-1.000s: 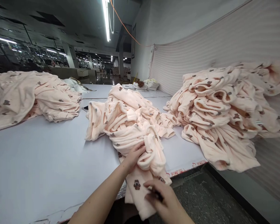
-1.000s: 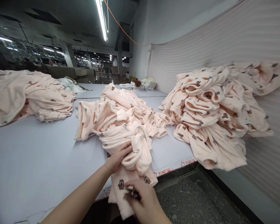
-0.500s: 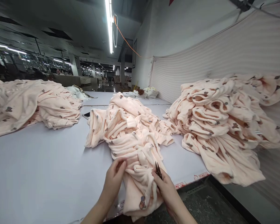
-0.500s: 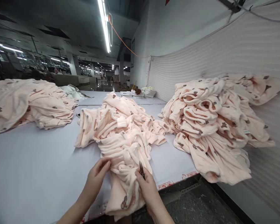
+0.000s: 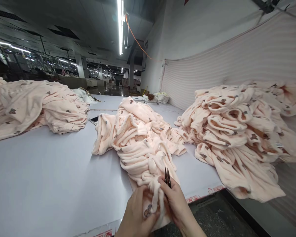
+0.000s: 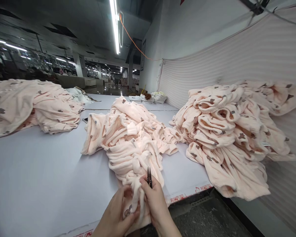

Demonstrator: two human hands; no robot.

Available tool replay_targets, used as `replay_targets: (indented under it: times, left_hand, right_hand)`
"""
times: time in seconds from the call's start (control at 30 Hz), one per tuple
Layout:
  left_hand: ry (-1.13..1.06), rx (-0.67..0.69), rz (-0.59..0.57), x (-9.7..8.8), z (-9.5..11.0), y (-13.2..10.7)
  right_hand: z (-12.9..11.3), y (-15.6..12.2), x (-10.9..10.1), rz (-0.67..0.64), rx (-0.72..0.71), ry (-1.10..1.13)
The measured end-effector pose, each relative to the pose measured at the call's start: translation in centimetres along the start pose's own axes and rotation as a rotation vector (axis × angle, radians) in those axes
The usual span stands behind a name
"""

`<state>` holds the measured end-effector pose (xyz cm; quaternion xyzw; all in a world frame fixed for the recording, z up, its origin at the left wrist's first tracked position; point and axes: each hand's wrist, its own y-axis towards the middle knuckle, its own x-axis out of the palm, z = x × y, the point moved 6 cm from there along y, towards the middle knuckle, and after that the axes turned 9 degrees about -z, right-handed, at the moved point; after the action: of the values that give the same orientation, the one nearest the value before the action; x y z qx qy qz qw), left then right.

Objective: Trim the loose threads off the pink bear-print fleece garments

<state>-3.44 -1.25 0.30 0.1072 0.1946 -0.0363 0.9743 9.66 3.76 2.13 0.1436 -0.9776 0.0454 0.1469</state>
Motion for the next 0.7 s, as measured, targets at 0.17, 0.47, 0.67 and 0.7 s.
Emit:
replay_targets:
  times: [0.17,0.47,0.67,0.7]
  left_hand:
    - [-0.208,0.046,0.066,-1.6,1.4,0.9]
    - [-0.21,0.096,-0.21,-2.0,3.7,5.4]
    - [-0.207,0.098,-0.211,-2.0,4.1,7.2]
    - [-0.226,0.095,-0.217,-2.1,4.1,7.3]
  right_hand:
    - [-1.7,0.6,1.3,-0.023,-0.103,-0.122]
    - [-1.8,0.1,0.5,0.017,-0.211,-0.293]
    - [2.4,-3.5,-2.6,0.295,-0.312,-0.691]
    - [2.8,-3.4,-2.8,0.289,-0.297,-0.657]
